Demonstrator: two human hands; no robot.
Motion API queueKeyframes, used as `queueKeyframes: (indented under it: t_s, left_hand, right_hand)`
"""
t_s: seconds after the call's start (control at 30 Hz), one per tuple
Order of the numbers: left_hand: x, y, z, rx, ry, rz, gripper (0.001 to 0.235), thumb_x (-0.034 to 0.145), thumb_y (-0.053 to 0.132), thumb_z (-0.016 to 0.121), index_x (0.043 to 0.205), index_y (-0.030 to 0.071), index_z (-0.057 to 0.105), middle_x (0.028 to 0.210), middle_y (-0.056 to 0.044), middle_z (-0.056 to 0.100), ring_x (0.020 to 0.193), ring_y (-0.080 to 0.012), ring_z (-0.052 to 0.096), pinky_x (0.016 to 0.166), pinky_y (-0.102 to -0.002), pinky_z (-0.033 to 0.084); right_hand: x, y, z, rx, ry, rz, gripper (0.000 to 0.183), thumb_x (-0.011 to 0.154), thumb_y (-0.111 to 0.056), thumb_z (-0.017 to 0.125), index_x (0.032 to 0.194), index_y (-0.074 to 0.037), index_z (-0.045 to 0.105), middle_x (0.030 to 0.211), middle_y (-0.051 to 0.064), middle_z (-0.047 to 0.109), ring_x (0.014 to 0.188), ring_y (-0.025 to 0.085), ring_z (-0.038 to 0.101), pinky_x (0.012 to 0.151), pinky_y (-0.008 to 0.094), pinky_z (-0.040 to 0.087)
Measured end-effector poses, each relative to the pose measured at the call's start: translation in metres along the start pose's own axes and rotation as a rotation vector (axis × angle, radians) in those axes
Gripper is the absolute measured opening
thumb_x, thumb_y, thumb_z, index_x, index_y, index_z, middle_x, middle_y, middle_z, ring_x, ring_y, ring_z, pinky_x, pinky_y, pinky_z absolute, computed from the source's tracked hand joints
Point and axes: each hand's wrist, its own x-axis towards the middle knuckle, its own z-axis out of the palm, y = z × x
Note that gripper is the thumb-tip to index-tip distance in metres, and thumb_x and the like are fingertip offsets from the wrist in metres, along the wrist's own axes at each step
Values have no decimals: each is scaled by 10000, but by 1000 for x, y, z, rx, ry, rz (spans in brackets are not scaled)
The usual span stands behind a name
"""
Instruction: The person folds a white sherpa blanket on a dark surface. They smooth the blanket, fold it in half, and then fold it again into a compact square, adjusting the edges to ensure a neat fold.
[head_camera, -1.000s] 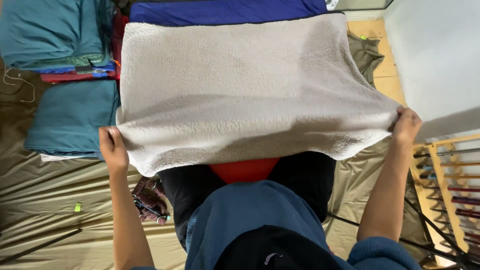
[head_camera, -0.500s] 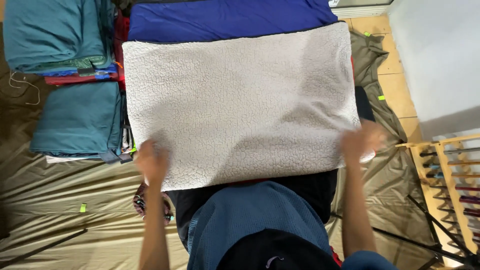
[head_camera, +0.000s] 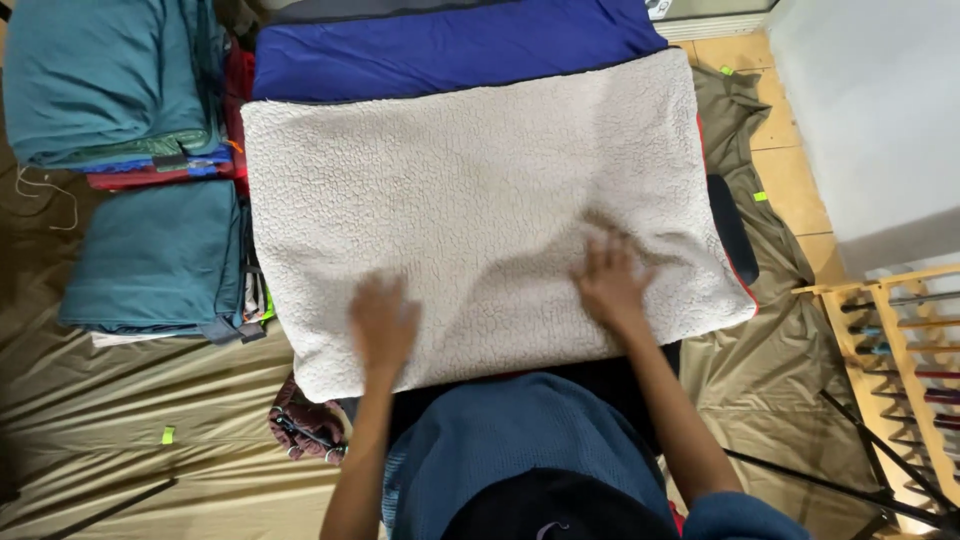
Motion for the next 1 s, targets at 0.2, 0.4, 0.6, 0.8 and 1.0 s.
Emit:
queueKeyframes:
  t_s: [0.2, 0.4, 0.6, 0.8, 1.0]
  left_hand:
    - [-5, -64, -19, 78, -294, -518, 736, 913, 512, 607, 1491, 98, 416, 1609, -288, 331, 1441, -564, 318, 1159, -643, 257]
    - [33, -33, -18, -118, -129, -362, 622, 1029, 323, 574, 1578, 134, 351, 1637, -267, 272, 1523, -496, 188, 1179, -633, 217]
    - [43, -19, -23, -61, -240, -353, 535, 1048, 357, 505, 1556, 226, 398, 1650, -166, 333, 1531, -377, 279, 1170, -548, 292]
    - [41, -18, -31, -115, -284, -363, 546, 1071, 359, 447, 1594, 237, 350, 1680, -138, 265, 1556, -355, 215, 1189, -534, 275]
    - [46, -13, -41, -140, -329, -399, 535, 1080, 367, 416, 1594, 242, 336, 1689, -119, 237, 1564, -343, 188, 1181, -543, 286]
  right_hand:
    - [44, 74, 36, 122, 115, 228, 666, 1063, -635, 302, 1628, -283, 293, 1702, 158, 206, 1551, 440, 169, 981, 937, 104]
    - [101, 100, 60, 479, 682, -101, 138, 1061, -136, 620, 1134, -63, 712, 1052, 134, 638, 1009, 356, 635, 876, 467, 514]
    - [115, 112, 64, 434, 695, -157, 174, 930, -245, 795, 1099, -218, 771, 989, 37, 601, 895, 272, 608, 836, 420, 507]
    - [94, 89, 35, 386, 658, -175, 140, 927, -220, 791, 1065, -198, 782, 971, 119, 575, 906, 391, 615, 837, 484, 519]
    - [115, 90, 35, 159, 526, -97, 84, 906, -277, 768, 980, -240, 781, 899, 89, 584, 842, 358, 650, 709, 470, 569]
